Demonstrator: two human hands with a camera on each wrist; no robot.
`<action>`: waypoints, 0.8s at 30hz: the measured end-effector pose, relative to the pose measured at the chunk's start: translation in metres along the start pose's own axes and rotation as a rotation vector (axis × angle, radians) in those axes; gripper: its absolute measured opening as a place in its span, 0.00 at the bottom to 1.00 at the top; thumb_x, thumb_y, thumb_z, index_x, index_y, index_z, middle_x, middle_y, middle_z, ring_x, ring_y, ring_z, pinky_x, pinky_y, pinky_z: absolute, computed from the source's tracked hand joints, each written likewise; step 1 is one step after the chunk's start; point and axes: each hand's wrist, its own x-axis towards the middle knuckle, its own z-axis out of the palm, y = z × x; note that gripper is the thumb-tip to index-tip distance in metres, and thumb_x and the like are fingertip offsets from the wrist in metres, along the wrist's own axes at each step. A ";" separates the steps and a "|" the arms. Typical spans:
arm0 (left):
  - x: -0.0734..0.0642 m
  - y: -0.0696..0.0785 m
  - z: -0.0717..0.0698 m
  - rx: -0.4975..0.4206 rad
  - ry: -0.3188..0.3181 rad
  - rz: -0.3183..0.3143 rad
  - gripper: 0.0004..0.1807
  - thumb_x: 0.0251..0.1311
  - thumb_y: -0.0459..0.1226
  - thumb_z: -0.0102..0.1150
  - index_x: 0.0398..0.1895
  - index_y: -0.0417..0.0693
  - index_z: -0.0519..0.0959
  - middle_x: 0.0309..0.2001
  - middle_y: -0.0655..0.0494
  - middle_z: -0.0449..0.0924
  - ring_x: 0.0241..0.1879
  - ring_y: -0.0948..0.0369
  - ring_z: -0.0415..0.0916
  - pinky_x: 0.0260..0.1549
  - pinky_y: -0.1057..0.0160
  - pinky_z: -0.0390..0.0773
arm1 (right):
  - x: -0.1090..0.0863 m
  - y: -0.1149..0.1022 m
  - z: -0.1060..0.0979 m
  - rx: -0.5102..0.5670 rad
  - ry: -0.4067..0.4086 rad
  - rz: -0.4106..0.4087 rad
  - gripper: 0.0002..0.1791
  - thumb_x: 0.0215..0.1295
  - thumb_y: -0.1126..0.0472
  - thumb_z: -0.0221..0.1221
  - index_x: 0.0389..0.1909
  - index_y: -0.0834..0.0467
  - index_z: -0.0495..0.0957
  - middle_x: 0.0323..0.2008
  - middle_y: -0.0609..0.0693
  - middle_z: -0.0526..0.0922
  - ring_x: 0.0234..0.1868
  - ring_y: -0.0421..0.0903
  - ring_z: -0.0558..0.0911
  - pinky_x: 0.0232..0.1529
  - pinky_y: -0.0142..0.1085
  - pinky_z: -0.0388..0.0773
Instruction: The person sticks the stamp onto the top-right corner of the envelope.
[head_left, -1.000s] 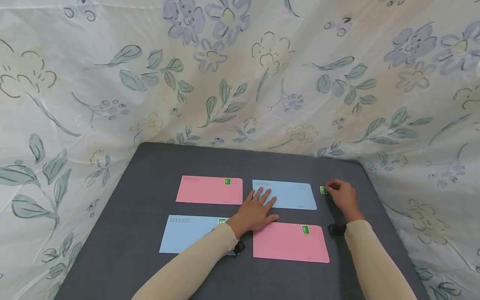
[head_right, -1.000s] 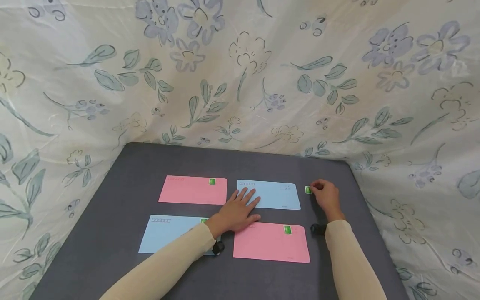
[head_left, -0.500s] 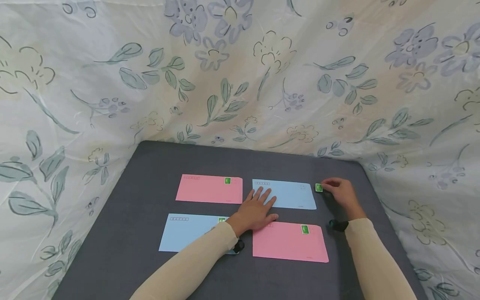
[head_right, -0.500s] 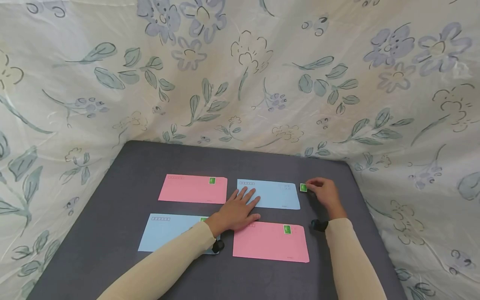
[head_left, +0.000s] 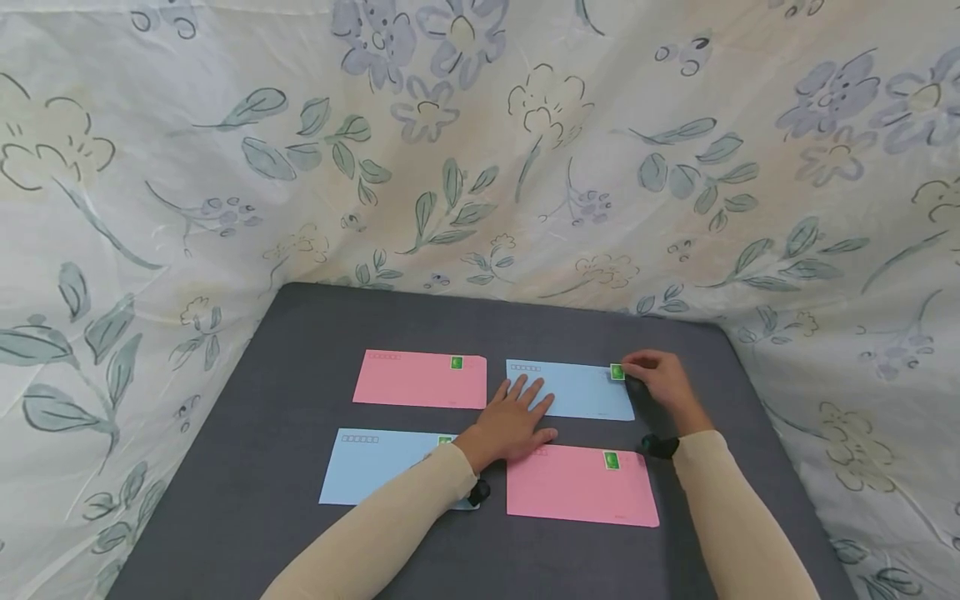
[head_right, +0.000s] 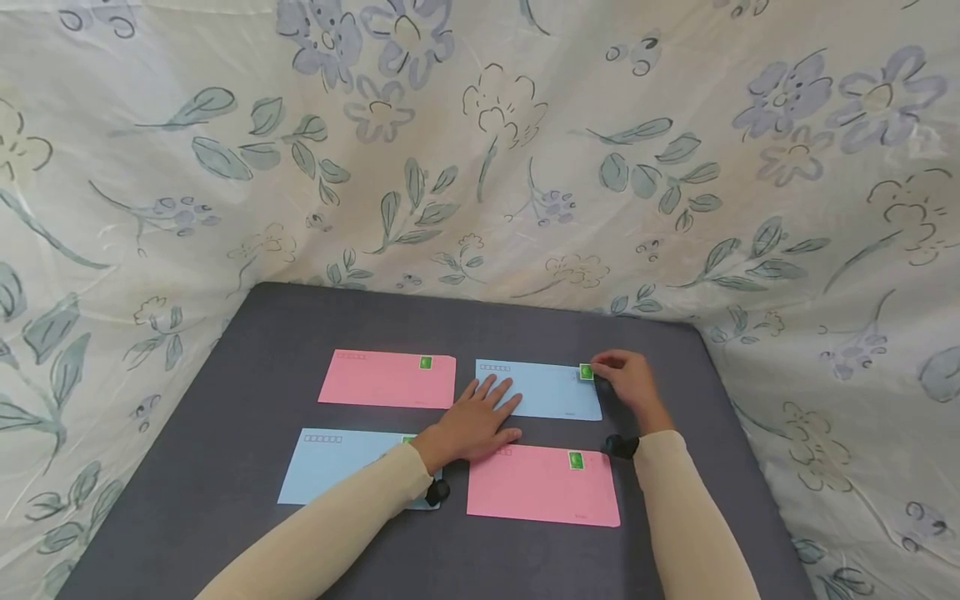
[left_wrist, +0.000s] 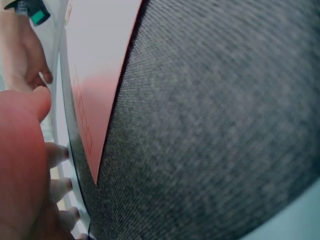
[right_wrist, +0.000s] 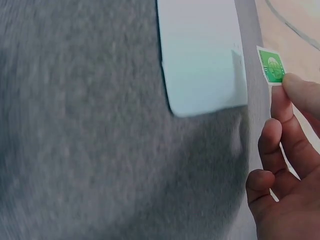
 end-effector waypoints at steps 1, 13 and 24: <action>0.000 0.000 0.000 0.002 0.001 -0.001 0.39 0.83 0.65 0.36 0.90 0.63 0.54 0.89 0.56 0.43 0.87 0.51 0.38 0.82 0.46 0.41 | 0.000 -0.002 0.001 0.003 -0.004 0.003 0.11 0.79 0.62 0.65 0.53 0.64 0.87 0.54 0.64 0.86 0.53 0.60 0.80 0.54 0.52 0.76; -0.001 0.001 0.001 0.000 0.002 -0.005 0.39 0.83 0.65 0.38 0.90 0.63 0.54 0.89 0.56 0.43 0.87 0.50 0.38 0.82 0.46 0.41 | 0.004 -0.014 0.019 0.019 -0.026 -0.023 0.10 0.79 0.63 0.65 0.52 0.64 0.88 0.54 0.64 0.86 0.53 0.60 0.82 0.53 0.52 0.78; -0.001 0.001 0.001 -0.003 -0.003 0.003 0.39 0.83 0.64 0.38 0.90 0.62 0.54 0.89 0.55 0.42 0.87 0.50 0.36 0.82 0.46 0.40 | 0.008 -0.011 0.028 0.003 -0.033 -0.016 0.08 0.79 0.64 0.65 0.51 0.63 0.88 0.53 0.63 0.86 0.53 0.60 0.81 0.53 0.51 0.77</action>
